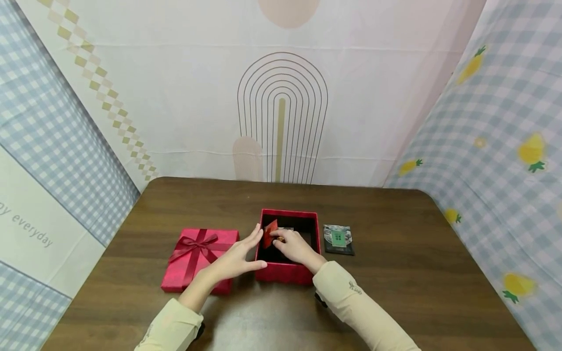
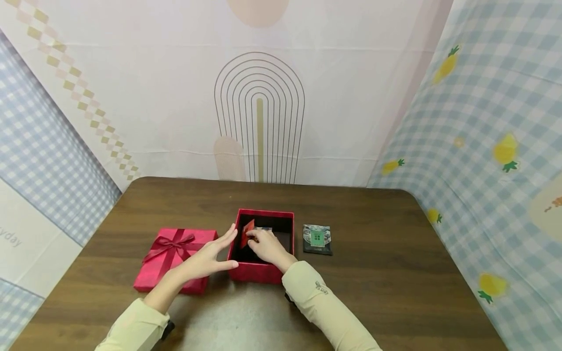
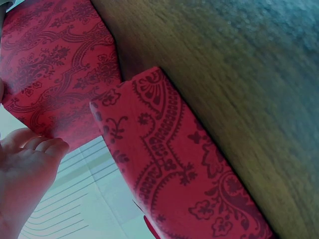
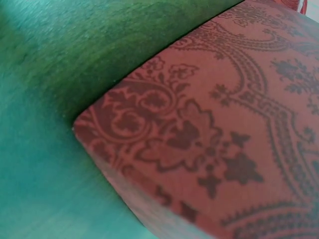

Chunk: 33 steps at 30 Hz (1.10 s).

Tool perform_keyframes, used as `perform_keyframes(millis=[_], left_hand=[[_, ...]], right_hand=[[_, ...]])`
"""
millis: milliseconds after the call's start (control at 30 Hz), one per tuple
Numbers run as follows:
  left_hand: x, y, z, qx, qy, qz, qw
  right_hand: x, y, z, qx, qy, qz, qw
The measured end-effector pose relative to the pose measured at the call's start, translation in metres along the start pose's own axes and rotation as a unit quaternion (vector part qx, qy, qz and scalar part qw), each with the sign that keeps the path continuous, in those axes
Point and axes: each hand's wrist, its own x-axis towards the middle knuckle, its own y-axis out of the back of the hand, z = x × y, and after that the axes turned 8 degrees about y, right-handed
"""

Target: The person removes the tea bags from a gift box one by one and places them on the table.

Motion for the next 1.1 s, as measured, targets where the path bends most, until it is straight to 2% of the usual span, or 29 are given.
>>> perform_keyframes(millis=[133,367,433,533,767,1100], left_hand=[[0.0,0.0,0.0,0.002,-0.005,0.003,1.0],[0.001,0.0,-0.001,0.002,-0.005,0.005,1.0],[0.001,0.0,-0.001,-0.002,-0.004,0.004,1.0],[0.0,0.0,0.0,-0.007,-0.002,0.001,1.0],[0.0,0.0,0.0,-0.006,-0.002,0.001,1.0],[0.0,0.0,0.0,-0.012,0.0,-0.002,0.9999]], right_hand=[[0.0,0.002,0.0,-0.005,-0.002,0.023,0.9997],[0.0,0.005,-0.001,0.007,-0.039,0.08,0.996],[-0.001,0.006,-0.002,0.011,-0.038,0.094,0.9948],[-0.003,0.007,-0.003,0.018,-0.036,0.104,0.9937],[-0.006,0.011,-0.002,-0.006,-0.037,0.121,0.9919],[-0.016,0.022,-0.001,0.025,-0.031,0.149,0.988]])
